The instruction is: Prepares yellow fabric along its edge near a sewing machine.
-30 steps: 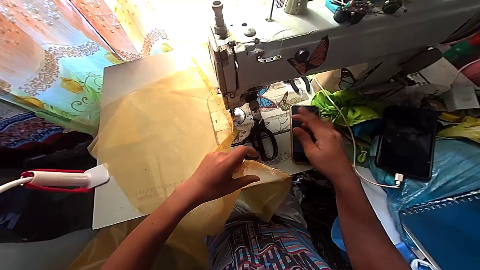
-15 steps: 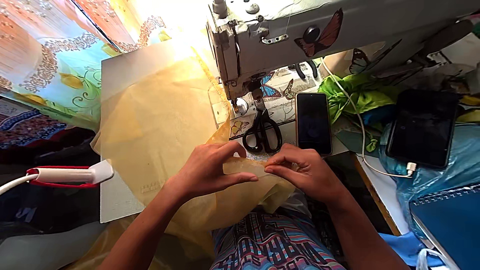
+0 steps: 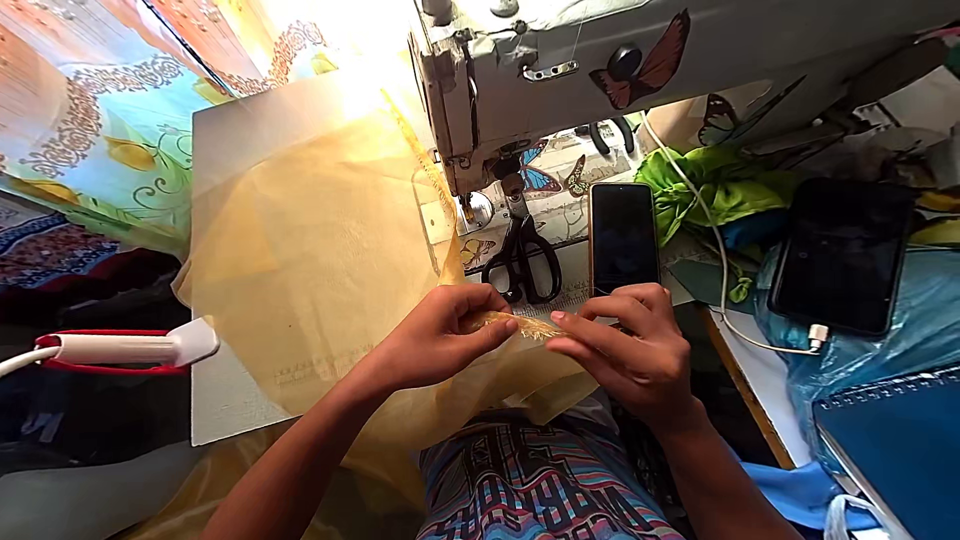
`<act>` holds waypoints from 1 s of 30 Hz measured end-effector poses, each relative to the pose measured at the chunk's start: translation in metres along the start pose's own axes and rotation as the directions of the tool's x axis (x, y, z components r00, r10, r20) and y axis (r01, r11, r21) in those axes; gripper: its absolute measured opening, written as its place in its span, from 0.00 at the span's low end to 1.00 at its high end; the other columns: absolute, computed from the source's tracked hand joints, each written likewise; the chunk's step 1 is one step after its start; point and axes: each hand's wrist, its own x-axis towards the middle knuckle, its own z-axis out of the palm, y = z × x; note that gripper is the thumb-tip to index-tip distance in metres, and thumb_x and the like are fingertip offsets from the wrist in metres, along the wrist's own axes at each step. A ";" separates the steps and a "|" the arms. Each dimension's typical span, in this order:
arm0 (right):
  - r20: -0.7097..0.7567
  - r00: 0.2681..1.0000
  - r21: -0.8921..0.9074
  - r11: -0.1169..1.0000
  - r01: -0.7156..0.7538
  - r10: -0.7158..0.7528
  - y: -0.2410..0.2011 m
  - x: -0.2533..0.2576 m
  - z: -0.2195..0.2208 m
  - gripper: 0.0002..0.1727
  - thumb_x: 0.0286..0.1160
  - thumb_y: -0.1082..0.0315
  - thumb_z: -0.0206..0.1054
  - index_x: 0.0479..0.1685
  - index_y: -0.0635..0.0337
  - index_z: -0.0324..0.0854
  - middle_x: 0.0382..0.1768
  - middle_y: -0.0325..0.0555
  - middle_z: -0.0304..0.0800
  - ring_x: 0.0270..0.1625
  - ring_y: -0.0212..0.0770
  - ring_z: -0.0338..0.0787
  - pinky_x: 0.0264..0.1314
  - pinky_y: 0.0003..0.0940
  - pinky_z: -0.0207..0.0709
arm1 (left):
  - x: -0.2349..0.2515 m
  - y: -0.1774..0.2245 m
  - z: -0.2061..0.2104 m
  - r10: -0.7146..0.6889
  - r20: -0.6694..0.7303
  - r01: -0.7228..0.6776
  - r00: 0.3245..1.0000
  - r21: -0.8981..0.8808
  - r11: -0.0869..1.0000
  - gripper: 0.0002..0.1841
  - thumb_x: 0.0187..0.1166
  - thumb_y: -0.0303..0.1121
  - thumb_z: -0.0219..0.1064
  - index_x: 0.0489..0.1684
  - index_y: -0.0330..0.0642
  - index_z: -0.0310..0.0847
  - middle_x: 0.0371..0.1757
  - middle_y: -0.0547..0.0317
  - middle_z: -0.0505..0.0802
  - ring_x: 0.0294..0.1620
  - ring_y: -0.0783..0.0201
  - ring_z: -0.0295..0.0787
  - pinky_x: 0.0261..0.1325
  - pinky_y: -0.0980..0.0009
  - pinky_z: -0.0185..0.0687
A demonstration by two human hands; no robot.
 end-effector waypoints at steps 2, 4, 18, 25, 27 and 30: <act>0.004 0.997 0.124 0.989 -0.079 0.079 -0.004 0.003 0.000 0.16 0.78 0.47 0.71 0.48 0.46 0.93 0.43 0.34 0.87 0.59 0.34 0.79 0.66 0.31 0.67 | 0.001 0.000 0.002 -0.005 0.005 0.005 1.000 -0.006 1.000 0.05 0.82 0.31 0.67 0.36 0.42 0.85 0.23 0.72 0.84 0.22 0.84 0.77 0.26 0.89 0.72; 0.017 0.991 0.168 0.977 -0.133 0.133 -0.010 0.006 0.001 0.11 0.77 0.53 0.74 0.46 0.48 0.94 0.43 0.34 0.88 0.59 0.34 0.80 0.66 0.33 0.67 | 0.002 0.000 0.004 -0.002 0.006 0.002 1.000 0.000 1.000 0.05 0.82 0.31 0.67 0.36 0.41 0.85 0.23 0.72 0.84 0.22 0.84 0.77 0.26 0.89 0.72; 0.322 0.921 0.342 0.880 -0.330 0.220 -0.021 0.015 0.002 0.12 0.88 0.59 0.58 0.41 0.54 0.83 0.44 0.34 0.87 0.58 0.27 0.81 0.64 0.24 0.70 | 0.004 -0.003 0.009 0.022 0.020 -0.023 1.000 0.061 0.998 0.07 0.80 0.36 0.72 0.38 0.42 0.87 0.27 0.73 0.89 0.28 0.86 0.82 0.33 0.89 0.78; 0.498 0.855 0.696 0.524 -0.492 0.142 -0.026 0.022 -0.010 0.11 0.90 0.63 0.57 0.43 0.59 0.79 0.46 0.33 0.81 0.51 0.18 0.80 0.53 0.13 0.75 | 0.008 -0.008 0.017 0.154 0.050 -0.162 0.987 0.219 0.962 0.07 0.80 0.33 0.67 0.37 0.38 0.84 0.24 0.72 0.82 0.26 0.88 0.72 0.31 0.91 0.67; 0.499 0.862 0.782 0.381 -0.494 0.094 -0.023 0.023 -0.010 0.09 0.90 0.62 0.58 0.43 0.55 0.79 0.54 0.32 0.81 0.55 0.18 0.80 0.54 0.14 0.77 | 0.008 -0.010 0.017 0.181 0.083 -0.196 0.980 0.242 0.950 0.06 0.80 0.33 0.67 0.36 0.39 0.82 0.24 0.71 0.81 0.26 0.87 0.72 0.33 0.90 0.68; 0.496 0.864 0.862 0.068 -0.502 0.087 -0.021 0.022 -0.006 0.09 0.89 0.60 0.59 0.47 0.51 0.84 0.58 0.33 0.88 0.44 0.17 0.81 0.42 0.13 0.73 | 0.005 -0.009 0.019 0.231 0.117 -0.254 0.966 0.271 0.928 0.09 0.82 0.35 0.67 0.38 0.39 0.81 0.26 0.66 0.82 0.29 0.81 0.75 0.35 0.85 0.71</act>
